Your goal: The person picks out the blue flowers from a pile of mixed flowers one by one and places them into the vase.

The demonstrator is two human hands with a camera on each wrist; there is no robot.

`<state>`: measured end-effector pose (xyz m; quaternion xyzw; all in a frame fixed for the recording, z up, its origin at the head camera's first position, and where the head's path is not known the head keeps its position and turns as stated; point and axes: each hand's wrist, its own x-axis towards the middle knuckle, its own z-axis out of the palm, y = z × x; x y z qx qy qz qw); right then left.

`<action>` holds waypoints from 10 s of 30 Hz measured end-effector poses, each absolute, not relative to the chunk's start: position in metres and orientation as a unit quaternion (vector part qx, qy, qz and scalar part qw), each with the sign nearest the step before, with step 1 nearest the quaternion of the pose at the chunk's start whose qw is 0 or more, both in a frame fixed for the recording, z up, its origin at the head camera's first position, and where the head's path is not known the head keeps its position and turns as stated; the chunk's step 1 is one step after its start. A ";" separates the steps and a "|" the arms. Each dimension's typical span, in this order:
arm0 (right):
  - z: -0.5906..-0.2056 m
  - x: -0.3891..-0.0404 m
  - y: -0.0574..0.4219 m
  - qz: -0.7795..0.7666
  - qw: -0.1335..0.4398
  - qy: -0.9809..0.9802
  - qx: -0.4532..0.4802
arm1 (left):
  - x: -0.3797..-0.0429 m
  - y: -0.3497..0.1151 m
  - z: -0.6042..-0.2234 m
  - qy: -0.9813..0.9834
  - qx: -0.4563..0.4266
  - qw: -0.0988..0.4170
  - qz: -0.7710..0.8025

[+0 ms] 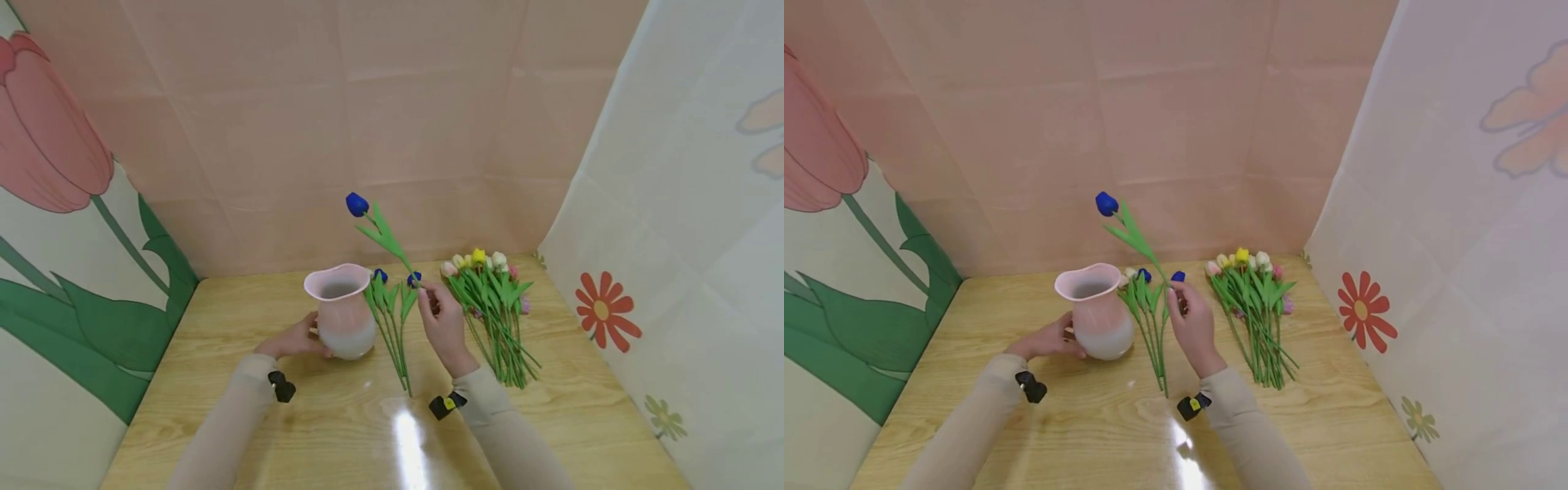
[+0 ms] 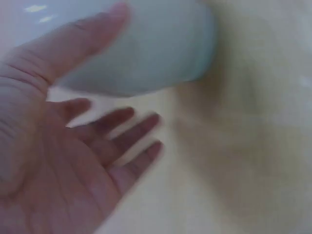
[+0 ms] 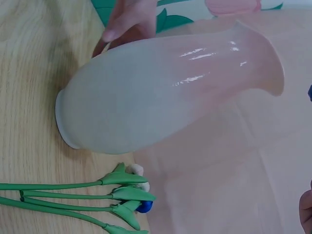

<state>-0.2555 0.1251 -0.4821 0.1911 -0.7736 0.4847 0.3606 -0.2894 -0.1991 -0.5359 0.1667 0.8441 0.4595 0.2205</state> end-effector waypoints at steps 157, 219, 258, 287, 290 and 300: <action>-0.625 -0.277 0.071 0.096 0.074 -0.986 0.113 | -0.288 -0.186 -0.550 0.811 0.144 0.183 0.536; -0.572 -0.297 0.264 0.119 0.364 -0.923 0.031 | -0.287 -0.185 -0.546 0.808 0.139 0.197 0.537; -0.579 -0.294 0.171 0.102 0.253 -0.957 0.097 | -0.287 -0.187 -0.546 0.807 0.132 0.204 0.539; -0.625 -0.286 0.097 0.091 0.130 -0.982 0.104 | -0.290 -0.187 -0.549 0.817 0.147 0.190 0.524; -0.622 -0.292 0.095 0.087 0.122 -0.984 0.095 | -0.290 -0.187 -0.549 0.817 0.152 0.189 0.524; -0.617 -0.308 0.098 0.133 0.065 -0.986 0.074 | -0.291 -0.187 -0.549 0.815 0.153 0.191 0.525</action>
